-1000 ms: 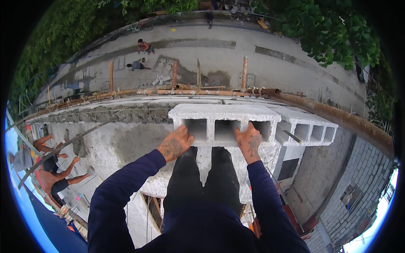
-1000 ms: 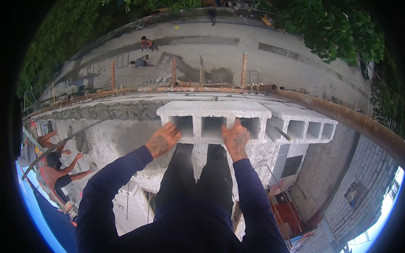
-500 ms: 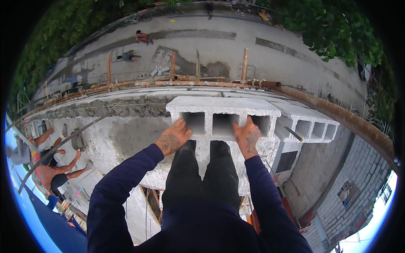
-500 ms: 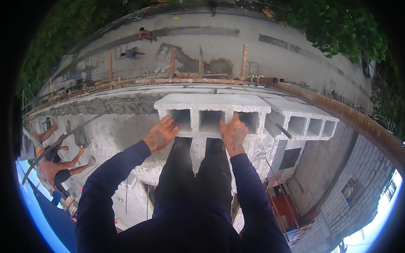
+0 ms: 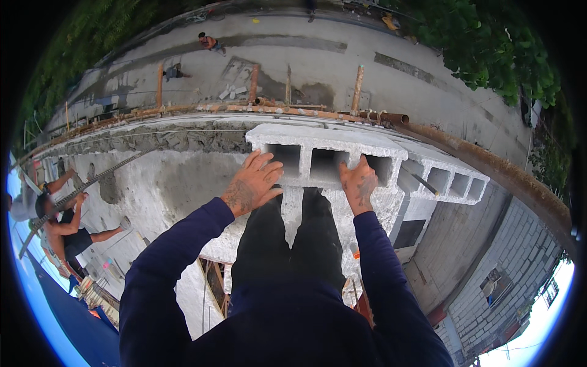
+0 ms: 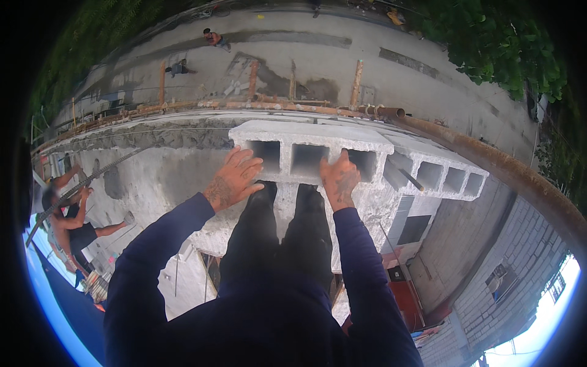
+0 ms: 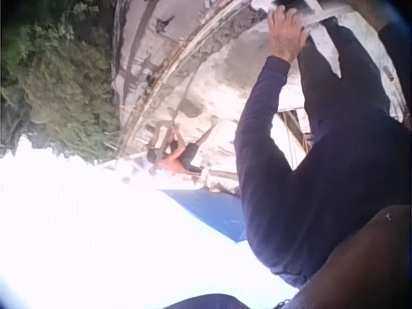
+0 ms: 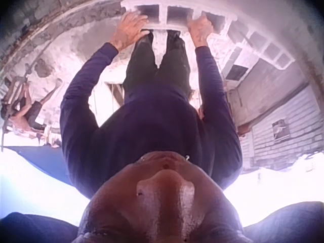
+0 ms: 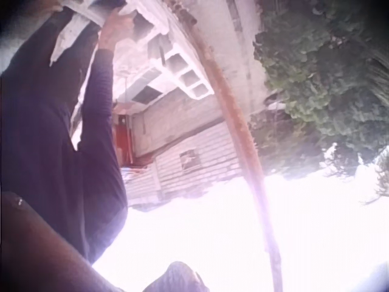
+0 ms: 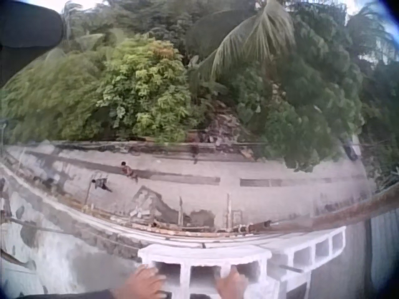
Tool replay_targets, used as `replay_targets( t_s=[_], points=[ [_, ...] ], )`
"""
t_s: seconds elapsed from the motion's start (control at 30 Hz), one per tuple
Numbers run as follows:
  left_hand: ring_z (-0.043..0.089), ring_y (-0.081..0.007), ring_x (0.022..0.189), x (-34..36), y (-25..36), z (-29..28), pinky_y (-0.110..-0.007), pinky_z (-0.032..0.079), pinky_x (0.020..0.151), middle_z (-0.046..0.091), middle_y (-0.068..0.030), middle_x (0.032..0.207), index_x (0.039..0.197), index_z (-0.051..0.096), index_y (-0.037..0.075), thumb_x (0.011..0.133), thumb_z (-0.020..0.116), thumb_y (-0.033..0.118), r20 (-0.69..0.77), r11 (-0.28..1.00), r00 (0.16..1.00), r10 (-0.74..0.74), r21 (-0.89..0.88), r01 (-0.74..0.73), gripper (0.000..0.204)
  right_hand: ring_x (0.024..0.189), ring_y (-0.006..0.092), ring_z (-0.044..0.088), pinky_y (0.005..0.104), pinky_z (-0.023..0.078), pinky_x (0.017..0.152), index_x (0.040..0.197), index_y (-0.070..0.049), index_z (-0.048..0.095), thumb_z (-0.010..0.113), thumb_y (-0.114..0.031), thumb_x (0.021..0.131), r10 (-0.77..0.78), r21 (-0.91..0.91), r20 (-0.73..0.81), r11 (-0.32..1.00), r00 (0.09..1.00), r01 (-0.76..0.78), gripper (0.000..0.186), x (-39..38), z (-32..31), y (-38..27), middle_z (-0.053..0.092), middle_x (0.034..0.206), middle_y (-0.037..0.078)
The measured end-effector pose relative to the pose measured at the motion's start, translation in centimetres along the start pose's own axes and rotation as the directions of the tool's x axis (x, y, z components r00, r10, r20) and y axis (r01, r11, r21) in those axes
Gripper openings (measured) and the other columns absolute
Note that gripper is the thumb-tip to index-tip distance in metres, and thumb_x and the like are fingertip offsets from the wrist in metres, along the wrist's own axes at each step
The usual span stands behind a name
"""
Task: The person scoops wet cement with a trowel and spreads it along the top of a partially built wall. They then pick up hollow concrete blocks and place them onto the mortar bed, adjusting each block into position.
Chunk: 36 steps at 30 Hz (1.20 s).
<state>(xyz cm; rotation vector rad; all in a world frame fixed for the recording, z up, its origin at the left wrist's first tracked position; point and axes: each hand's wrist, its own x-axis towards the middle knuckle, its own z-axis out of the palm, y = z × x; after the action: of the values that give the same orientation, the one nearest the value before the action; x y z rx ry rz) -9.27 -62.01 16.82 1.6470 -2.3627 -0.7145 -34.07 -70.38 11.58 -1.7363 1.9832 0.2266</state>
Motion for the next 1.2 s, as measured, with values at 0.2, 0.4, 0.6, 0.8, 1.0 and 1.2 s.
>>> replay_targets(
  t_s=[0.2,0.4,0.6,0.8,1.0,1.2],
  points=[
    [0.041,-0.0354,0.118,-1.8,0.4,2.2,-0.040,0.033,0.099,0.046,-0.0225,0.122,0.122,0.042,-0.005,0.074,0.067,0.041,0.038,0.512,0.579,-0.815,-0.421,0.749,0.071,0.079,0.0344,0.064,0.0412,0.050,0.074,0.106,0.000,0.057,0.065,-0.036,0.071,-0.006,-0.034,0.054,0.999,0.999,0.007,0.051,0.5,-0.7,-0.4,0.065,0.082,0.021],
    [0.047,-0.0401,0.114,-0.1,-2.6,7.9,-0.041,0.039,0.095,0.047,-0.0293,0.122,0.126,0.037,-0.010,0.070,0.067,0.054,0.084,0.436,0.534,-0.841,-0.479,0.762,0.090,0.080,0.0351,0.064,0.0409,0.050,0.074,0.105,0.000,0.056,0.064,-0.037,0.072,0.030,-0.047,0.082,0.999,0.996,-0.026,0.051,0.5,-1.0,-0.7,0.064,0.080,0.022],
    [0.057,-0.0391,0.096,0.1,-3.9,8.6,-0.042,0.045,0.083,0.060,-0.0243,0.103,0.114,0.049,-0.002,0.070,0.062,0.021,0.039,0.476,0.601,-0.798,-0.570,0.669,0.051,0.083,0.0357,0.061,0.0418,0.048,0.076,0.103,-0.001,0.057,0.069,-0.029,0.073,-0.029,0.341,-0.315,0.930,0.949,0.141,0.042,-0.5,-3.6,3.5,0.063,0.088,0.018],
    [0.059,-0.0386,0.091,0.2,-3.4,8.1,-0.041,0.046,0.079,0.061,-0.0222,0.098,0.113,0.050,0.000,0.070,0.061,0.018,0.047,0.468,0.587,-0.808,-0.556,0.687,0.048,0.099,0.0363,0.053,0.0403,0.044,0.085,0.108,0.004,0.053,0.070,-0.021,0.073,0.019,0.220,-0.465,0.971,0.885,0.095,0.045,-1.2,-4.6,6.7,0.057,0.103,0.022],
    [0.059,-0.0373,0.092,0.5,-3.0,7.4,-0.040,0.045,0.080,0.061,-0.0207,0.098,0.112,0.051,0.000,0.069,0.060,0.014,0.030,0.476,0.603,-0.797,-0.582,0.659,0.045,0.088,0.0386,0.060,0.0420,0.048,0.078,0.112,0.007,0.052,0.071,-0.026,0.072,0.133,0.219,-0.208,0.972,0.969,-0.087,0.055,1.1,-3.6,7.4,0.061,0.094,0.027],
    [0.059,-0.0365,0.093,0.7,-2.7,6.6,-0.040,0.045,0.081,0.062,-0.0195,0.099,0.110,0.052,0.001,0.069,0.059,0.013,0.073,0.442,0.600,-0.796,-0.607,0.660,0.044,0.062,0.0368,0.061,0.0400,0.048,0.061,0.104,0.007,0.057,0.072,-0.030,0.069,0.115,0.292,-0.245,0.956,0.963,-0.039,0.054,1.5,-2.6,8.4,0.060,0.065,0.023]
  ],
)
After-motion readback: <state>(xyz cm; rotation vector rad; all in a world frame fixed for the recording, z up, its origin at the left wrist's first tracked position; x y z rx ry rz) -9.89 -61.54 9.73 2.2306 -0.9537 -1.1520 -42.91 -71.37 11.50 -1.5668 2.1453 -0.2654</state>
